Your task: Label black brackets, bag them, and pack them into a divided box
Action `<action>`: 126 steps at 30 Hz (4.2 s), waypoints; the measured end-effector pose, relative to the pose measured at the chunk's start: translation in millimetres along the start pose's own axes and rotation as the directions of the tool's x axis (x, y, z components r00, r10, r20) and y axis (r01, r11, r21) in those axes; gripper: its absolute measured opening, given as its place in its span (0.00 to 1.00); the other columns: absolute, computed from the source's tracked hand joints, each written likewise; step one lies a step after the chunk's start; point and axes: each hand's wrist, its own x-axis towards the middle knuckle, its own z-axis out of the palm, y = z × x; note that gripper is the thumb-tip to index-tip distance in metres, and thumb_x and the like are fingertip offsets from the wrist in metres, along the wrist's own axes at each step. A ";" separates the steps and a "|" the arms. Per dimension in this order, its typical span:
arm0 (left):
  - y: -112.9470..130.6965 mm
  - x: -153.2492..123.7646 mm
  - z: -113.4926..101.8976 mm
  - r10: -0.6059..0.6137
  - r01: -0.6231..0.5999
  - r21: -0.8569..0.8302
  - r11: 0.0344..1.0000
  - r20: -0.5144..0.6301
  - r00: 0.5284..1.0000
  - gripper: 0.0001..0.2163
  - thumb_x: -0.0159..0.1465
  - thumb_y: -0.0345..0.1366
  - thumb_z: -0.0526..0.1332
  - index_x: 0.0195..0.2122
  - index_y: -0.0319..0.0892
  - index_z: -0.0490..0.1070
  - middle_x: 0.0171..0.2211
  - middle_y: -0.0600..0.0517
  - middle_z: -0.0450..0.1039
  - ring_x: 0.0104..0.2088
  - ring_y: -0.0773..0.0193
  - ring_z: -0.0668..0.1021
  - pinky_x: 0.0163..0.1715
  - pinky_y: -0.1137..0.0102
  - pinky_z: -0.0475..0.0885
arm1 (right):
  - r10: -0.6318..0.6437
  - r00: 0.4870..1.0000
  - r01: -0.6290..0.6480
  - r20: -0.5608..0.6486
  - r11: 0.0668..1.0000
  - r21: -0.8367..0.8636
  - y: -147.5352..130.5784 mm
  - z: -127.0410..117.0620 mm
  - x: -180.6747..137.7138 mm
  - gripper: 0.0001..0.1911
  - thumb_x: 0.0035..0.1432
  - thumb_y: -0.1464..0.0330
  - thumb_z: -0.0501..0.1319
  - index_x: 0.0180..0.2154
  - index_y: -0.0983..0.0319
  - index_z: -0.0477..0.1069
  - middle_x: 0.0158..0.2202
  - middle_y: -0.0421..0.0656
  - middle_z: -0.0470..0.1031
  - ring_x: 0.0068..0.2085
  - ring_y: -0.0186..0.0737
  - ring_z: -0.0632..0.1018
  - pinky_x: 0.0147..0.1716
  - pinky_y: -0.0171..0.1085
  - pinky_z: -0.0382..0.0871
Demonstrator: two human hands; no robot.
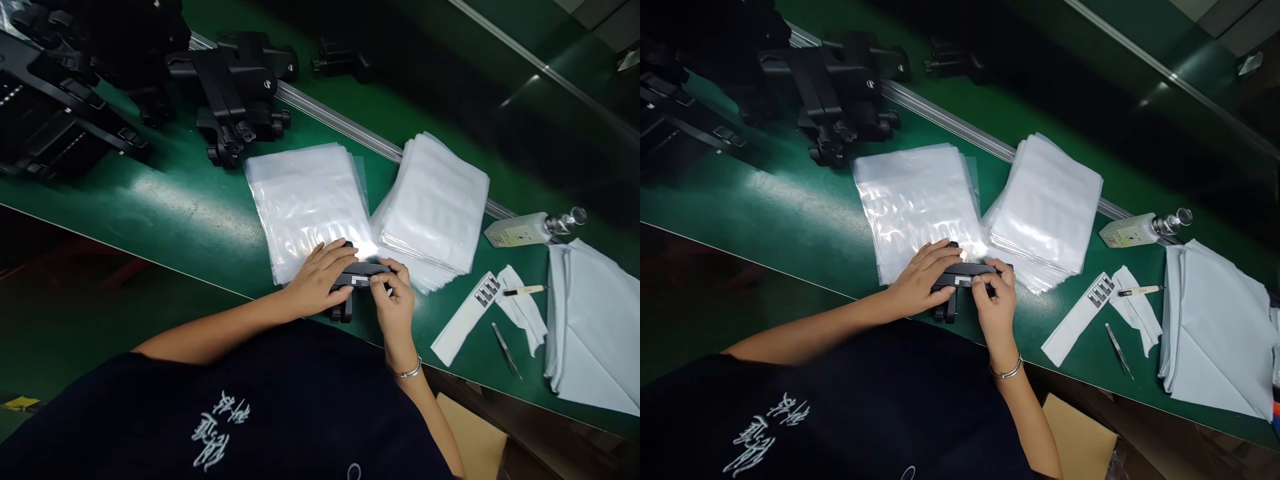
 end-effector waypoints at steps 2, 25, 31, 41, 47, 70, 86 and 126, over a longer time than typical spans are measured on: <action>-0.6 -0.2 0.6 0.017 -0.017 -0.002 1.000 -0.015 1.000 0.21 0.64 0.36 0.57 0.59 0.41 0.64 0.61 0.41 0.66 0.67 0.46 0.59 0.66 0.46 0.54 | -0.002 1.000 0.002 0.006 1.000 -0.008 0.0 -0.5 0.3 0.10 0.59 0.66 0.60 0.26 0.59 0.72 0.47 0.46 0.70 0.53 0.48 0.72 0.54 0.52 0.65; -1.8 -1.8 -0.1 0.082 -0.078 0.044 0.996 -0.106 0.991 0.20 0.65 0.37 0.57 0.58 0.40 0.65 0.60 0.40 0.67 0.66 0.47 0.62 0.64 0.47 0.59 | -0.026 0.999 0.027 0.029 0.999 -0.043 0.6 -2.3 1.2 0.10 0.60 0.66 0.60 0.27 0.59 0.72 0.47 0.47 0.70 0.53 0.48 0.72 0.53 0.51 0.65; -10.1 -11.5 -9.7 0.360 -0.335 0.193 0.922 -0.114 0.926 0.12 0.65 0.35 0.59 0.48 0.47 0.75 0.47 0.49 0.79 0.53 0.55 0.77 0.53 0.59 0.70 | -0.064 0.998 0.066 0.023 0.993 -0.095 0.6 1.3 -0.3 0.11 0.61 0.66 0.59 0.26 0.59 0.72 0.47 0.47 0.70 0.52 0.48 0.72 0.52 0.51 0.67; -20.6 15.6 -39.6 0.647 -0.656 0.289 0.697 0.142 0.749 0.12 0.70 0.38 0.56 0.50 0.45 0.74 0.46 0.50 0.80 0.46 0.60 0.79 0.32 0.67 0.67 | -0.161 0.887 0.236 0.433 0.964 -0.125 33.6 -60.2 25.4 0.28 0.60 0.58 0.65 0.61 0.50 0.65 0.60 0.44 0.71 0.63 0.51 0.67 0.61 0.56 0.63; -22.4 37.6 -48.7 0.612 -0.646 0.038 0.762 0.284 0.738 0.12 0.69 0.43 0.55 0.49 0.52 0.74 0.39 0.53 0.79 0.40 0.64 0.77 0.33 0.69 0.68 | -0.194 0.884 0.289 0.425 0.942 -0.171 44.4 -53.0 26.5 0.30 0.60 0.55 0.64 0.62 0.49 0.63 0.61 0.44 0.70 0.64 0.52 0.66 0.62 0.58 0.62; 9.9 23.3 -34.4 0.382 -0.393 0.345 0.852 0.103 0.918 0.16 0.71 0.41 0.51 0.51 0.43 0.73 0.43 0.46 0.77 0.44 0.57 0.77 0.43 0.62 0.70 | -0.468 0.751 0.592 0.466 0.789 -0.162 29.3 -48.0 20.1 0.22 0.66 0.61 0.58 0.59 0.57 0.64 0.52 0.50 0.73 0.53 0.49 0.73 0.53 0.53 0.69; 17.8 -22.6 20.4 0.171 -0.365 0.260 0.894 0.556 0.814 0.31 0.70 0.51 0.51 0.69 0.39 0.50 0.69 0.39 0.52 0.68 0.48 0.59 0.67 0.52 0.48 | -0.677 0.707 0.523 -0.204 0.695 -0.493 41.6 -124.1 -39.6 0.28 0.62 0.70 0.62 0.62 0.49 0.62 0.48 0.48 0.68 0.47 0.47 0.73 0.43 0.47 0.74; 97.8 41.1 -30.6 -0.056 0.241 -0.577 0.780 0.319 0.946 0.41 0.54 0.33 0.58 0.69 0.40 0.44 0.65 0.43 0.59 0.65 0.48 0.63 0.61 0.57 0.64 | -0.700 0.706 0.591 -0.104 0.665 -0.457 11.3 -97.5 -63.4 0.30 0.63 0.72 0.60 0.64 0.51 0.57 0.48 0.50 0.69 0.47 0.49 0.74 0.43 0.52 0.74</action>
